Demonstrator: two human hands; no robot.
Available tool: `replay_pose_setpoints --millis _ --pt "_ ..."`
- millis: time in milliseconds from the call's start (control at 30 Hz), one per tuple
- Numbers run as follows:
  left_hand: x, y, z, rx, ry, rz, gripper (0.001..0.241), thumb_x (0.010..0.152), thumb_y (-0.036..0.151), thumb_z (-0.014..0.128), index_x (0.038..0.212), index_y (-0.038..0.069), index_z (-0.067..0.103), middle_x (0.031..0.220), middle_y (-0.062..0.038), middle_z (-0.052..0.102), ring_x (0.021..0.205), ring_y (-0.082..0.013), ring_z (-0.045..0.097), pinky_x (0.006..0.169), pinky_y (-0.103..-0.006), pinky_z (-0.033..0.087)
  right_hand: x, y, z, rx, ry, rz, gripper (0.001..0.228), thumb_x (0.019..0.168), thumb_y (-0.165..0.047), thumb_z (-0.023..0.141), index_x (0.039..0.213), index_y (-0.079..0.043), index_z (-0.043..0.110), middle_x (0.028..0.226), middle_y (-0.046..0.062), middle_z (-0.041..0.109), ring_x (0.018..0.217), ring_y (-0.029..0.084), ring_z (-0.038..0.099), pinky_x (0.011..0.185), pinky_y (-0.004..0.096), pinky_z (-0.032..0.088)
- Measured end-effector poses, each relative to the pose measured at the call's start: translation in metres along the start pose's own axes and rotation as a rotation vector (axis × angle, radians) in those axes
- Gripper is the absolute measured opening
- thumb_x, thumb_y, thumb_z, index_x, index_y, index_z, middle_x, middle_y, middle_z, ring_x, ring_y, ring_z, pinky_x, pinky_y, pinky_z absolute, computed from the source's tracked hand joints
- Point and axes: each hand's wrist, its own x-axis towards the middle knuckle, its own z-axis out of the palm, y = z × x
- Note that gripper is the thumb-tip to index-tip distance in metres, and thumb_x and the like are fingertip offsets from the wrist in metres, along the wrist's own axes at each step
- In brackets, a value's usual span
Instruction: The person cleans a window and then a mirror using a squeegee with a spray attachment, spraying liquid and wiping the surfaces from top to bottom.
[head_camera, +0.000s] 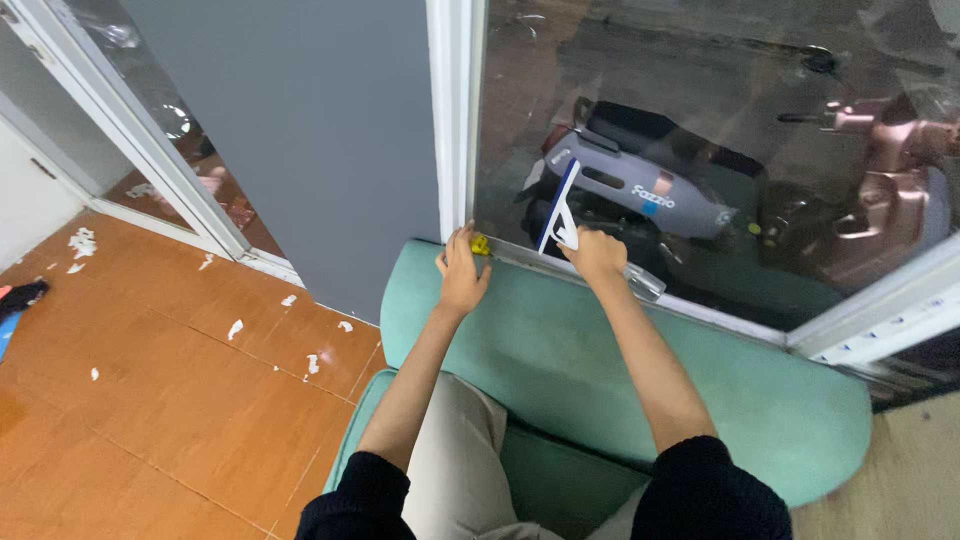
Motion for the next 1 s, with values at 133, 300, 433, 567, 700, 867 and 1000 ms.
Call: replay_pose_setpoints --millis 133,300,433,567,700,867,1000 --pt "-0.015 0.024 0.013 -0.054 0.007 0.016 0.069 0.084 0.008 0.069 0.145 0.007 0.036 0.158 -0.01 0.039 0.147 -0.0311 0.032 0.111 -0.053 0.023 -0.037 0.014 -0.013 0.267 0.044 0.089 0.047 0.075 -0.056 0.078 0.09 -0.012 0.077 0.079 0.017 0.075 0.072 0.039 0.072 0.061 0.05 0.056" --pt "-0.037 0.054 0.014 -0.135 0.07 0.031 0.073 0.083 0.009 0.069 0.148 0.005 0.035 0.152 -0.012 0.044 0.142 -0.0302 0.038 0.112 -0.0495 0.024 -0.066 0.01 -0.033 0.788 -0.3 0.417 0.071 0.096 -0.07 0.062 0.087 0.0 0.074 0.083 0.022 0.073 0.078 0.038 0.075 0.068 0.045 0.06" --pt "-0.058 0.065 0.005 -0.126 0.115 0.039 0.066 0.084 0.008 0.069 0.143 0.007 0.039 0.151 -0.014 0.046 0.144 -0.0318 0.038 0.112 -0.0488 0.024 -0.082 -0.018 -0.038 0.494 -0.016 0.302 0.061 0.089 -0.069 0.064 0.086 -0.011 0.082 0.078 0.02 0.074 0.08 0.039 0.072 0.074 0.046 0.056" --pt "-0.078 0.062 -0.003 -0.111 0.146 -0.004 0.066 0.085 0.009 0.068 0.144 0.006 0.039 0.149 -0.013 0.047 0.141 -0.0301 0.041 0.111 -0.0475 0.025 -0.096 -0.035 -0.036 0.494 0.182 0.307 0.05 0.088 -0.059 0.064 0.088 -0.011 0.08 0.078 0.02 0.073 0.079 0.041 0.071 0.072 0.049 0.057" --pt "-0.088 0.062 -0.009 -0.11 0.149 -0.032 0.065 0.086 0.009 0.067 0.145 0.005 0.039 0.146 -0.012 0.049 0.139 -0.03 0.042 0.111 -0.0471 0.024 -0.109 -0.014 -0.037 0.471 0.187 0.359 0.048 0.09 -0.059 0.063 0.091 -0.014 0.081 0.08 0.019 0.073 0.081 0.042 0.072 0.073 0.051 0.056" --pt "-0.092 0.07 -0.005 -0.101 0.143 0.004 0.062 0.087 0.009 0.067 0.143 0.005 0.04 0.146 -0.013 0.049 0.139 -0.0303 0.042 0.112 -0.046 0.025 -0.135 0.061 -0.044 0.478 0.298 0.498 0.054 0.09 -0.064 0.065 0.093 -0.013 0.082 0.081 0.02 0.074 0.083 0.042 0.072 0.072 0.052 0.055" --pt "-0.096 0.079 0.012 -0.131 0.101 -0.001 0.061 0.088 0.009 0.066 0.143 0.005 0.041 0.144 -0.012 0.05 0.137 -0.0302 0.043 0.111 -0.046 0.025 -0.168 0.127 -0.058 0.555 0.449 0.477 0.06 0.097 -0.062 0.063 0.098 -0.004 0.079 0.083 0.024 0.072 0.085 0.041 0.073 0.073 0.049 0.053"
